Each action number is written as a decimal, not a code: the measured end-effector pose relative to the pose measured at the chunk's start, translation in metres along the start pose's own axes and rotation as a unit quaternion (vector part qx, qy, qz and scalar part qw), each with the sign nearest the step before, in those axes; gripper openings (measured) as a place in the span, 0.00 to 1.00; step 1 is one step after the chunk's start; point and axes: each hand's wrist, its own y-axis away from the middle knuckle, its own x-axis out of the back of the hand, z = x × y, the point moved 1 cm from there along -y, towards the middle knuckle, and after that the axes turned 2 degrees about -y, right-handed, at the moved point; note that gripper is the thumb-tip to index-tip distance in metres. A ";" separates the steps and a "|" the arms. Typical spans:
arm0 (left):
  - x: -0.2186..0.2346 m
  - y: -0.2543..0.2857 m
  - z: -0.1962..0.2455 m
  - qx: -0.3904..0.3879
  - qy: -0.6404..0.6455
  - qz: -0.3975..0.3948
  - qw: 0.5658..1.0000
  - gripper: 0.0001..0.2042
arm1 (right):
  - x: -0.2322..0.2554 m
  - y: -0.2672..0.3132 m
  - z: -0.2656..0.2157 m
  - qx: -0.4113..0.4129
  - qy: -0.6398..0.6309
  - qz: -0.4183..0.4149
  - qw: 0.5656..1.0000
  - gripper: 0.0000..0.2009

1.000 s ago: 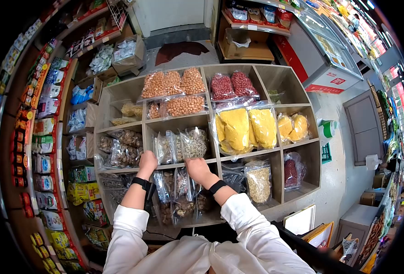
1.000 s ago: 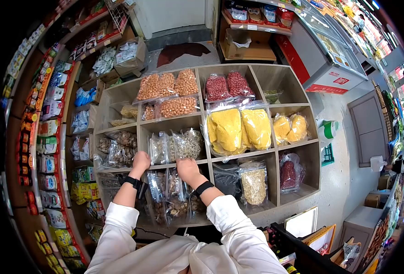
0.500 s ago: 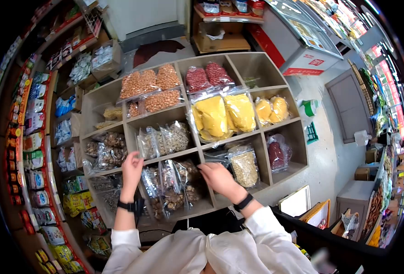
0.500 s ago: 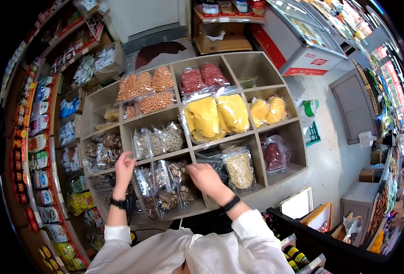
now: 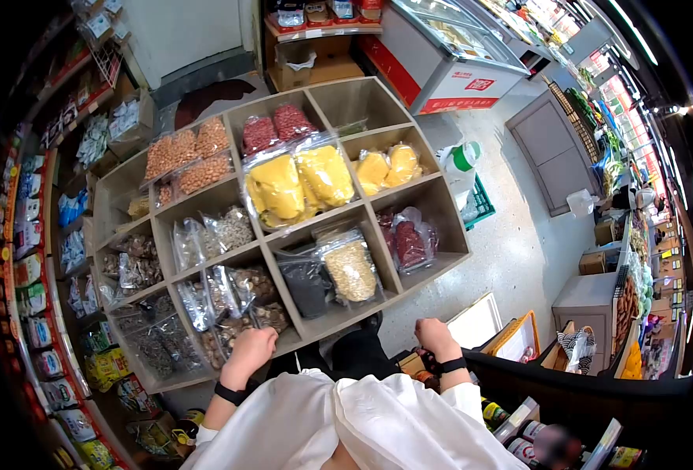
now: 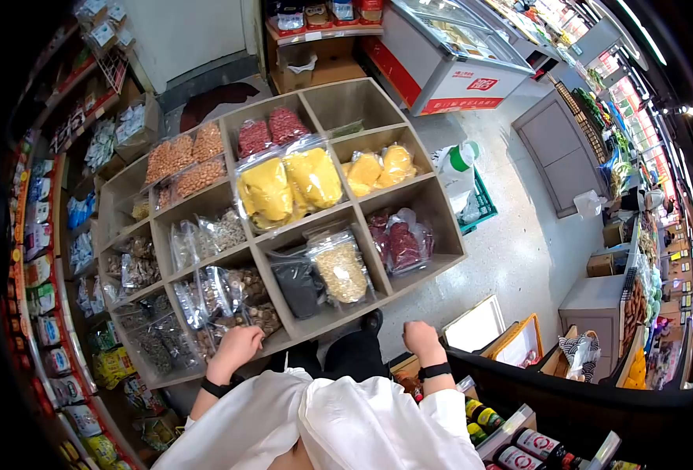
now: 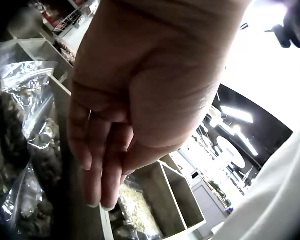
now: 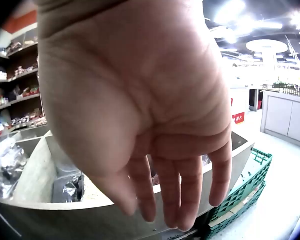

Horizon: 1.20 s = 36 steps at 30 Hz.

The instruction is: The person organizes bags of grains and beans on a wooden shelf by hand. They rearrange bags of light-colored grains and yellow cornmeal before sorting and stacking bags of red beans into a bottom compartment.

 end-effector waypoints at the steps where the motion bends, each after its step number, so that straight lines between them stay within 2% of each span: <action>1: 0.001 -0.007 0.009 -0.010 -0.004 0.021 1.000 0.08 | 0.001 -0.003 0.005 0.016 -0.036 0.013 0.999 0.09; 3: 0.000 -0.020 0.028 0.003 0.015 0.061 0.998 0.08 | -0.002 -0.014 0.025 0.074 -0.127 0.044 0.988 0.09; 7: -0.016 -0.047 0.079 0.038 0.021 0.159 0.986 0.06 | 0.002 -0.040 0.088 0.129 -0.153 0.049 0.979 0.08; 8: -0.032 -0.056 0.081 0.021 -0.030 0.189 0.981 0.06 | 0.006 -0.047 0.109 0.130 -0.145 0.035 0.980 0.08; 11: -0.045 -0.076 0.156 0.089 0.087 0.160 0.979 0.07 | 0.019 -0.070 0.168 0.120 -0.131 0.019 0.984 0.08; 13: -0.063 -0.095 0.187 0.078 0.140 0.161 0.974 0.06 | 0.037 -0.084 0.198 0.140 -0.134 0.040 0.980 0.08; 15: -0.079 -0.112 0.212 0.059 0.104 0.160 0.980 0.06 | 0.058 -0.089 0.217 0.136 -0.131 0.036 0.981 0.08; 17: -0.081 -0.126 0.235 0.050 0.081 0.160 0.983 0.07 | 0.079 -0.092 0.223 0.148 -0.118 0.086 0.978 0.07; 19: -0.081 -0.137 0.252 0.002 0.044 0.148 0.988 0.08 | 0.092 -0.095 0.222 0.165 -0.131 0.081 0.974 0.06; 27: -0.079 -0.167 0.252 0.024 0.116 0.144 0.983 0.08 | 0.098 -0.110 0.192 0.204 -0.162 0.066 0.963 0.06; 30: -0.075 -0.168 0.236 0.020 0.066 0.126 0.990 0.08 | 0.096 -0.114 0.182 0.232 -0.180 0.053 0.954 0.06; 33: -0.073 -0.169 0.219 0.025 0.070 0.142 0.987 0.09 | 0.102 -0.122 0.181 0.249 -0.189 0.073 0.947 0.06; 34: -0.072 -0.169 0.216 0.033 0.076 0.158 0.984 0.08 | 0.107 -0.122 0.181 0.234 -0.160 0.068 0.957 0.06; 36: -0.069 -0.170 0.217 0.039 0.103 0.179 0.978 0.08 | 0.108 -0.128 0.185 0.241 -0.179 0.049 0.953 0.06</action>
